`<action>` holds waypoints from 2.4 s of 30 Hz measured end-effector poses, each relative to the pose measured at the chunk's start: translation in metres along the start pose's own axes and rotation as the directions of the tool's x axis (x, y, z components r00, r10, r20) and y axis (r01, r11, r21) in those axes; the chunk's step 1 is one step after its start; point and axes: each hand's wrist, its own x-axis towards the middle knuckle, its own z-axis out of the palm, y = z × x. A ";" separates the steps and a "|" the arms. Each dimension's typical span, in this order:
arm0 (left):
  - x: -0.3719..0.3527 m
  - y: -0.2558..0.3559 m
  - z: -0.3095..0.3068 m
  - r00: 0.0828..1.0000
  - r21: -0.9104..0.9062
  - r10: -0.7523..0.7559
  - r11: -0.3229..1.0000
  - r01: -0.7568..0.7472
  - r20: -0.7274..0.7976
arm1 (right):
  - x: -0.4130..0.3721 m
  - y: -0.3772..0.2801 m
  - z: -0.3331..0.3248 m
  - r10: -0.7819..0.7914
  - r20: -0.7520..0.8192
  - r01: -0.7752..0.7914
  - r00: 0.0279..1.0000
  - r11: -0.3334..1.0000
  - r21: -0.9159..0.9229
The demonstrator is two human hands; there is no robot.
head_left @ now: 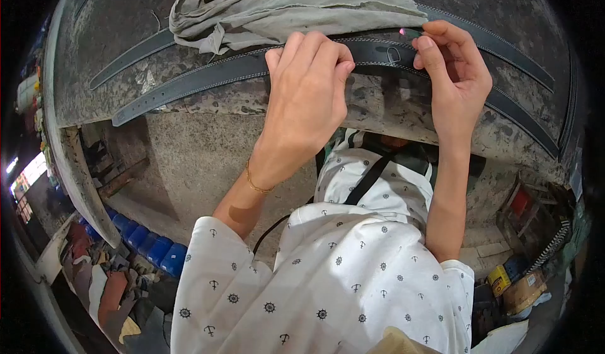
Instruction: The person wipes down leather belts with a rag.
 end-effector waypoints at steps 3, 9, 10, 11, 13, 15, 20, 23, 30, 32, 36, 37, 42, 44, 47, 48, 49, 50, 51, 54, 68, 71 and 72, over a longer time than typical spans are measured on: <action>-0.002 0.002 0.005 0.999 -0.046 -0.001 0.999 -0.001 -0.036 | 0.000 -0.006 0.009 0.014 -0.020 -0.013 1.000 1.000 0.015; -0.011 -0.006 0.016 0.977 -0.029 0.100 0.994 -0.108 -0.191 | -0.005 -0.003 0.018 -0.008 0.142 0.025 0.990 0.993 -0.114; -0.011 -0.008 0.019 0.965 -0.049 0.124 0.989 -0.139 -0.233 | -0.005 0.000 0.019 -0.027 0.140 0.044 0.990 0.992 -0.116; -0.013 -0.010 0.021 0.952 -0.069 0.144 0.983 -0.169 -0.272 | -0.005 0.001 0.018 -0.021 0.144 0.038 0.989 0.993 -0.116; -0.014 -0.009 0.021 0.952 -0.072 0.143 0.983 -0.168 -0.272 | -0.002 0.001 0.016 -0.075 0.205 0.120 0.976 0.969 -0.215; -0.013 -0.010 0.021 0.950 -0.075 0.146 0.982 -0.173 -0.275 | -0.001 0.001 0.015 -0.092 0.218 0.144 0.972 0.962 -0.234; -0.014 -0.011 0.023 0.944 -0.081 0.152 0.980 -0.183 -0.292 | -0.002 0.004 0.016 -0.127 0.242 0.185 0.962 0.955 -0.234; -0.014 -0.011 0.023 0.943 -0.090 0.151 0.979 -0.185 -0.298 | -0.002 0.004 0.016 -0.123 0.245 0.184 0.962 0.952 -0.243; -0.013 -0.008 0.019 0.947 -0.049 0.149 0.984 -0.170 -0.286 | -0.002 0.001 0.016 -0.112 0.252 0.180 0.961 0.947 -0.266; -0.014 -0.010 0.023 0.939 -0.079 0.149 0.980 -0.182 -0.309 | -0.002 0.001 0.016 -0.122 0.252 0.189 0.960 0.946 -0.264; -0.014 -0.010 0.023 0.939 -0.075 0.153 0.980 -0.184 -0.307 | -0.002 0.002 0.017 -0.109 0.250 0.175 0.962 0.950 -0.257; -0.014 -0.010 0.022 0.941 -0.085 0.144 0.980 -0.178 -0.307 | -0.002 0.002 0.017 -0.100 0.245 0.163 0.964 0.954 -0.253; -0.012 -0.015 0.006 0.930 -0.185 0.040 0.976 -0.115 -0.365 | -0.003 -0.003 0.016 -0.040 0.178 0.071 0.983 0.983 -0.168; 0.004 -0.031 -0.017 0.869 0.092 0.092 0.994 -0.053 -0.486 | -0.003 -0.006 0.014 0.036 0.090 -0.038 0.995 0.999 0.022; 0.013 -0.068 -0.046 0.910 0.333 0.173 0.942 -0.042 -0.376 | 0.006 0.000 -0.012 0.016 0.033 -0.017 0.999 0.999 0.036; 0.011 -0.075 -0.048 0.964 0.322 0.167 0.942 -0.095 -0.205 | 0.010 0.006 -0.025 -0.031 -0.041 0.032 0.999 0.999 0.034; 0.007 -0.069 -0.045 0.961 0.324 0.177 0.941 -0.102 -0.211 | 0.012 0.006 -0.043 -0.008 -0.082 0.012 0.997 0.999 0.039; 0.000 -0.055 -0.039 0.985 0.062 0.051 0.997 -0.042 -0.162 | 0.014 0.009 -0.057 -0.028 -0.153 0.026 0.988 1.000 -0.014; -0.007 -0.041 -0.029 0.995 -0.200 -0.061 0.979 0.046 -0.072 | 0.015 0.012 -0.071 -0.045 -0.221 0.030 0.974 0.997 -0.068; -0.015 -0.009 0.001 0.963 -0.118 0.267 0.958 -0.263 0.022 | 0.012 0.021 -0.102 -0.037 -0.336 0.057 0.941 0.997 0.050; -0.013 -0.076 -0.095 0.888 0.630 0.159 0.758 0.171 -0.432 | 0.006 0.029 -0.113 -0.091 -0.293 0.112 0.952 0.992 0.056; 0.001 -0.006 -0.032 0.983 0.137 0.132 0.984 -0.115 -0.127 | 0.006 0.028 -0.112 -0.101 -0.292 0.107 0.951 0.994 0.005; 0.004 0.004 -0.008 0.981 0.029 0.149 0.989 -0.146 -0.121 | 0.006 0.029 -0.112 -0.105 -0.292 0.110 0.951 0.994 0.002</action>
